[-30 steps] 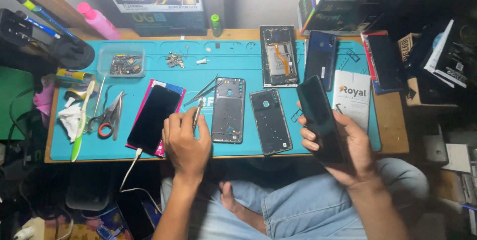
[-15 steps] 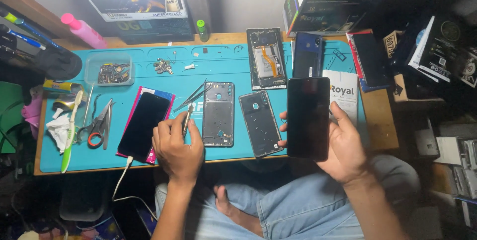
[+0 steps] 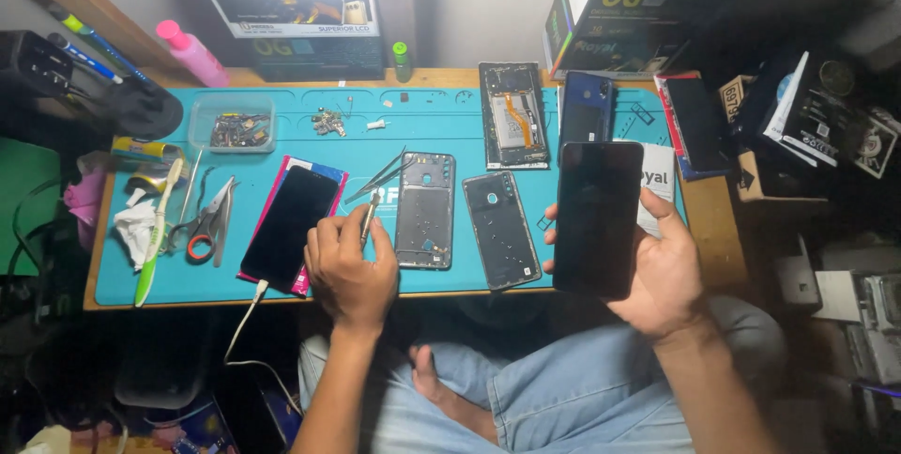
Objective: Disassembling a mobile phone to access and remove internal components using a prying tool.
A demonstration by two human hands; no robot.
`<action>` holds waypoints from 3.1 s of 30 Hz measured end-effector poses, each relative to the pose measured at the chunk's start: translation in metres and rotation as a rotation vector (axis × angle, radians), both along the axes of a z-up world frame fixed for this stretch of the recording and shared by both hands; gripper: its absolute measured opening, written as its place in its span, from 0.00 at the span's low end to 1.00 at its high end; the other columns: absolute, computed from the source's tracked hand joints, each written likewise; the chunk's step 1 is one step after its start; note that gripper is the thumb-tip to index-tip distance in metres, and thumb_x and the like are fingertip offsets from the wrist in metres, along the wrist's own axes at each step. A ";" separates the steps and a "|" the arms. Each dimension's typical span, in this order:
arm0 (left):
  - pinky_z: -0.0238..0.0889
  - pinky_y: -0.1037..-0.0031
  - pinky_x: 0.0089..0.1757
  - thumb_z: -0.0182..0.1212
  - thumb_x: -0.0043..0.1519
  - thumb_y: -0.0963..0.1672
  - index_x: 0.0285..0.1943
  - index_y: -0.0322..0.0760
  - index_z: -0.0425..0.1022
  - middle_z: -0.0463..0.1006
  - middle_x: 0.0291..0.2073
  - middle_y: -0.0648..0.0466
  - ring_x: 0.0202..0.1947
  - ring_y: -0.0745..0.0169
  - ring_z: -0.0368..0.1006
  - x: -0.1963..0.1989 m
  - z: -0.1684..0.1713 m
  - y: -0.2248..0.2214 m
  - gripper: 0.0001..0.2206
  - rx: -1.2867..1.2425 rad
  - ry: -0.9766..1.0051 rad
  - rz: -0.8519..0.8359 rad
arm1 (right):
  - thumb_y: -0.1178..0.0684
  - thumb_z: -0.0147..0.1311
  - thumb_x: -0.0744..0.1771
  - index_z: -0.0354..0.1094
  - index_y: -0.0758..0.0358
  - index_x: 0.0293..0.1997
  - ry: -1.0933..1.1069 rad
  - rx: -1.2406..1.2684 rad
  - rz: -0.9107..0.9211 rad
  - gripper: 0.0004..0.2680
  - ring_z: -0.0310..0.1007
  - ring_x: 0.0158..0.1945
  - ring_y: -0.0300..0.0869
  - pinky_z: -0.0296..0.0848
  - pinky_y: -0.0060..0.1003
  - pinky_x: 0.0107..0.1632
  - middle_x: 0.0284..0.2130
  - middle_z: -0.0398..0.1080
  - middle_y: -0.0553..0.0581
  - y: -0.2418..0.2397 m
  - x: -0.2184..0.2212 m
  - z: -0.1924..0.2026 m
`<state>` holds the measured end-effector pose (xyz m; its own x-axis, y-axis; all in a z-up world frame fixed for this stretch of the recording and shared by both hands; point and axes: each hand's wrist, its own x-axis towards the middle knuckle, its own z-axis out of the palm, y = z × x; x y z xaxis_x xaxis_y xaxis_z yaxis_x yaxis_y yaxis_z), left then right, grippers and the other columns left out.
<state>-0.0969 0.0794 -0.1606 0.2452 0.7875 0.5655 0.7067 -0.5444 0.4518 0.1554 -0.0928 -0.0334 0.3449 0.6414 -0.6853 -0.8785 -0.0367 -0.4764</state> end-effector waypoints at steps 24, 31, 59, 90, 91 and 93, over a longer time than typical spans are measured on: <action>0.65 0.56 0.38 0.67 0.62 0.42 0.51 0.41 0.83 0.76 0.38 0.50 0.38 0.45 0.71 -0.011 -0.008 0.000 0.10 0.026 -0.094 -0.004 | 0.31 0.47 0.71 0.71 0.62 0.70 -0.398 0.272 -0.017 0.26 0.79 0.54 0.57 0.77 0.60 0.52 0.56 0.78 0.65 -0.014 -0.062 0.033; 0.63 0.56 0.37 0.67 0.60 0.42 0.49 0.40 0.83 0.75 0.36 0.49 0.38 0.43 0.70 -0.010 -0.015 0.001 0.10 0.025 -0.082 -0.010 | 0.34 0.45 0.72 0.73 0.62 0.67 -0.433 0.270 -0.031 0.23 0.79 0.52 0.57 0.77 0.58 0.52 0.53 0.78 0.65 -0.017 -0.044 0.024; 0.68 0.64 0.36 0.67 0.67 0.44 0.49 0.39 0.88 0.82 0.36 0.52 0.38 0.55 0.74 0.020 0.004 -0.010 0.08 -0.120 0.021 0.131 | 0.29 0.31 0.70 0.61 0.63 0.76 0.059 0.236 0.114 0.31 0.69 0.60 0.69 0.67 0.68 0.59 0.65 0.69 0.75 0.004 0.062 -0.042; 0.73 0.75 0.35 0.69 0.60 0.49 0.63 0.43 0.87 0.93 0.43 0.50 0.37 0.60 0.87 0.136 0.075 -0.129 0.22 -1.361 -0.555 -0.057 | 0.43 0.38 0.78 0.45 0.70 0.82 0.125 1.077 0.051 0.23 0.51 0.79 0.68 0.60 0.63 0.75 0.76 0.51 0.78 -0.009 0.049 -0.076; 0.73 0.75 0.35 0.69 0.60 0.49 0.63 0.43 0.87 0.93 0.43 0.50 0.37 0.60 0.87 0.144 0.075 -0.137 0.22 -1.360 -0.555 -0.053 | 0.43 0.38 0.78 0.45 0.70 0.82 0.128 1.077 0.053 0.23 0.51 0.79 0.68 0.60 0.63 0.75 0.76 0.51 0.78 -0.009 0.048 -0.075; 0.60 0.81 0.27 0.70 0.65 0.46 0.47 0.31 0.83 0.84 0.29 0.44 0.21 0.68 0.71 0.161 0.074 -0.151 0.11 -1.621 -0.902 -0.160 | 0.42 0.34 0.78 0.42 0.68 0.83 0.114 1.093 0.036 0.24 0.52 0.79 0.67 0.61 0.61 0.75 0.77 0.50 0.77 -0.011 0.048 -0.075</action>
